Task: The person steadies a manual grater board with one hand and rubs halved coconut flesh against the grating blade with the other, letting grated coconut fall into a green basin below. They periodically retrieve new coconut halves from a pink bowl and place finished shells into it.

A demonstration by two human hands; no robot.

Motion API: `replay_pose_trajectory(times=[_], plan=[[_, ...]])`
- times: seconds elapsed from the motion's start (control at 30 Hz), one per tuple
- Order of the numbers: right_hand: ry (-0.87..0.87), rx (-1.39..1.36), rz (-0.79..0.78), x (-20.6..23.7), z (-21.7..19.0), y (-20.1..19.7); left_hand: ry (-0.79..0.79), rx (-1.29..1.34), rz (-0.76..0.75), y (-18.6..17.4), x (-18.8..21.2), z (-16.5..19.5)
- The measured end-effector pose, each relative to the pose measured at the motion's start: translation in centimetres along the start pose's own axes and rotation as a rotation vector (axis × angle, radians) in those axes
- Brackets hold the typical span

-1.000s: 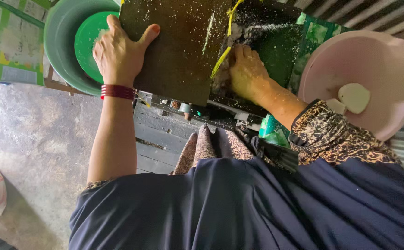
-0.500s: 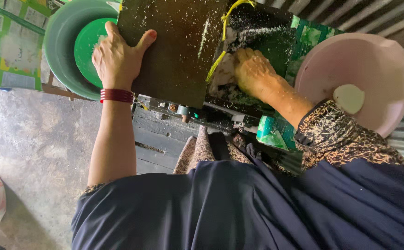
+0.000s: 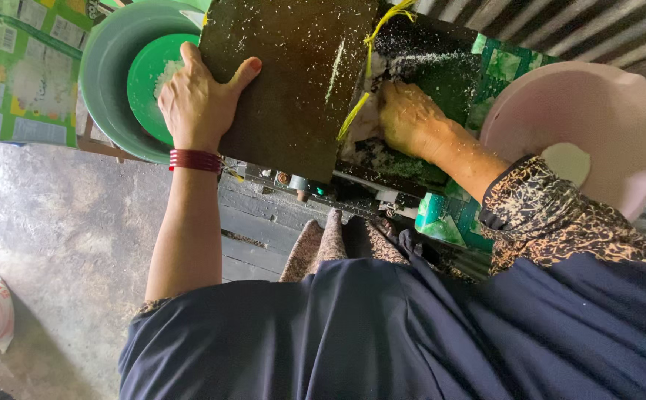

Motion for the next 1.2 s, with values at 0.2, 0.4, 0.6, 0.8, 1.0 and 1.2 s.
replay_pose_trajectory(times=[0.2,0.4,0.6,0.8,1.0,1.2], plan=[[0.185,-0.139,-0.1,-0.1,1.7,1.9,0.015,-0.029,0.028,0.0,-0.1,0.0],[0.051,0.133,-0.146,0.0,0.9,4.0,-0.001,-0.041,0.033,0.2,-0.1,-0.2],[0.07,-0.031,0.055,0.8,0.0,2.5,0.013,-0.042,0.075,0.0,0.1,-0.1],[0.036,-0.1,0.14,0.7,-1.0,1.0,0.011,0.004,0.062,-0.1,0.2,0.1],[0.068,-0.089,0.011,0.3,-1.6,1.2,-0.002,-0.003,0.039,-0.1,0.2,0.3],[0.088,-0.092,-0.114,-0.1,-2.1,1.9,-0.014,0.018,0.029,0.0,0.1,0.0]])
Point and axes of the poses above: each hand's wrist, its own x-axis away from the middle knuckle, its own y-axis out of the palm, z = x × y, the point moved 9 cm from there along -x, towards the middle knuckle, and after that the axes turned 5 degrees about x, right-handed, at the moved point
